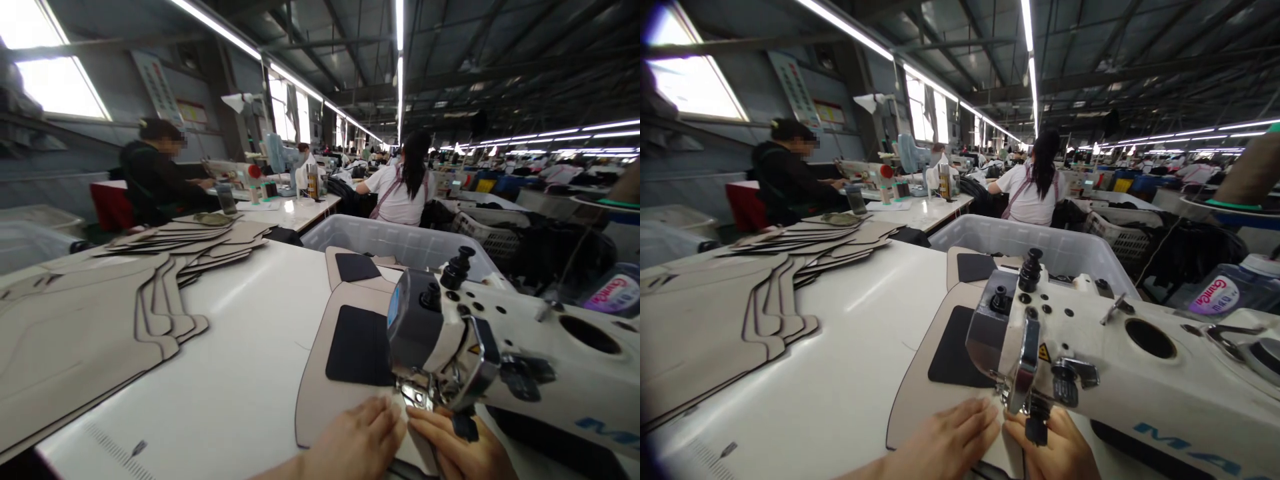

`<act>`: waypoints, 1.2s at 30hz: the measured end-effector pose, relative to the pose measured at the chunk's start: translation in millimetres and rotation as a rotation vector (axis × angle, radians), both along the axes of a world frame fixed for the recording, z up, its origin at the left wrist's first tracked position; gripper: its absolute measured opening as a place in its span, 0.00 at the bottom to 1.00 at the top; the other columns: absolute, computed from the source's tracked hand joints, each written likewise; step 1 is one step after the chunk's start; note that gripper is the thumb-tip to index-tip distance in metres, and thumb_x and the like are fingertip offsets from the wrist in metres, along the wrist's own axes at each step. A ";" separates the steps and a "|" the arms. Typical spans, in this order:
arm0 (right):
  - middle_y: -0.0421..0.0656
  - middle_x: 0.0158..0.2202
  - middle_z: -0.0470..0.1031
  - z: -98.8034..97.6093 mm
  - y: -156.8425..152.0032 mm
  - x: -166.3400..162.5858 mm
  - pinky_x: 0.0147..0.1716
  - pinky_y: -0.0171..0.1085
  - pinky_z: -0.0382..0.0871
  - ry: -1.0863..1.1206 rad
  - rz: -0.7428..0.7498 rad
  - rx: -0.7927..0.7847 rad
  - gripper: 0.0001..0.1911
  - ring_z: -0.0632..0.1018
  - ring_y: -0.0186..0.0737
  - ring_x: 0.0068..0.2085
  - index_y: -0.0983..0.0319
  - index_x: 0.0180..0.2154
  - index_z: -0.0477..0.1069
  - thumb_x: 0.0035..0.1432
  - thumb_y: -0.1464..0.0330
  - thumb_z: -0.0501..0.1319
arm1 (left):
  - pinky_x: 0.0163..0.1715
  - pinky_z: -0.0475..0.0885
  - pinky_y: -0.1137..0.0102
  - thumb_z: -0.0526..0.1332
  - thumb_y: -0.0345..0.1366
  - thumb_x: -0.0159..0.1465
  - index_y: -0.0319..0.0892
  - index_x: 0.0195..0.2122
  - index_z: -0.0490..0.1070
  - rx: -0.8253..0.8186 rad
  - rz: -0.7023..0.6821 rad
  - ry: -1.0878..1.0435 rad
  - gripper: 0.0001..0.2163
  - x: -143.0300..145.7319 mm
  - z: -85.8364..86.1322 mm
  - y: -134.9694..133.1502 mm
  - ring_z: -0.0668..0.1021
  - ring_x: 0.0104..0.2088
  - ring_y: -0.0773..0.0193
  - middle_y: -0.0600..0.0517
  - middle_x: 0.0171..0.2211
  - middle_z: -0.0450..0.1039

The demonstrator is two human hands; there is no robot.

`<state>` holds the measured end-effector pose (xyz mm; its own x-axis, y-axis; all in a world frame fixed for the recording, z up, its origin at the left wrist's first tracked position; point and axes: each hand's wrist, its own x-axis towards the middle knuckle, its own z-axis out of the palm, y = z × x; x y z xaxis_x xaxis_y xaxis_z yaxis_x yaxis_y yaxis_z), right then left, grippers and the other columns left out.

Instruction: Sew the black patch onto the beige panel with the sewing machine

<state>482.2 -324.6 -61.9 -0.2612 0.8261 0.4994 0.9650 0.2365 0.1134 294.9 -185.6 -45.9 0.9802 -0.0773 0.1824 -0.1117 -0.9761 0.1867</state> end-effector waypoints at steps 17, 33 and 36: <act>0.35 0.47 0.73 17.8 6.9 -12.6 0.37 0.34 0.71 0.093 0.028 0.067 0.19 0.75 0.34 0.42 0.59 0.45 0.70 0.55 0.78 0.49 | 0.58 0.60 0.68 0.50 0.31 0.68 0.40 0.53 0.68 -0.327 -0.267 -0.021 0.15 16.5 21.1 65.5 0.67 0.56 0.61 0.46 0.52 0.69; 0.39 0.54 0.63 6.6 6.4 -4.8 0.37 0.32 0.73 -0.350 0.045 0.008 0.23 0.76 0.35 0.43 0.63 0.51 0.67 0.55 0.77 0.46 | 0.57 0.60 0.68 0.51 0.27 0.67 0.44 0.52 0.70 -0.390 -0.084 -0.088 0.15 20.3 15.2 69.6 0.68 0.55 0.62 0.49 0.51 0.70; 0.40 0.55 0.62 0.3 5.2 -1.8 0.37 0.31 0.73 -0.407 0.070 0.016 0.22 0.76 0.35 0.44 0.63 0.52 0.66 0.57 0.76 0.47 | 0.58 0.59 0.66 0.54 0.30 0.66 0.40 0.54 0.67 -0.287 0.063 -0.080 0.15 14.2 4.8 56.9 0.65 0.57 0.58 0.45 0.54 0.67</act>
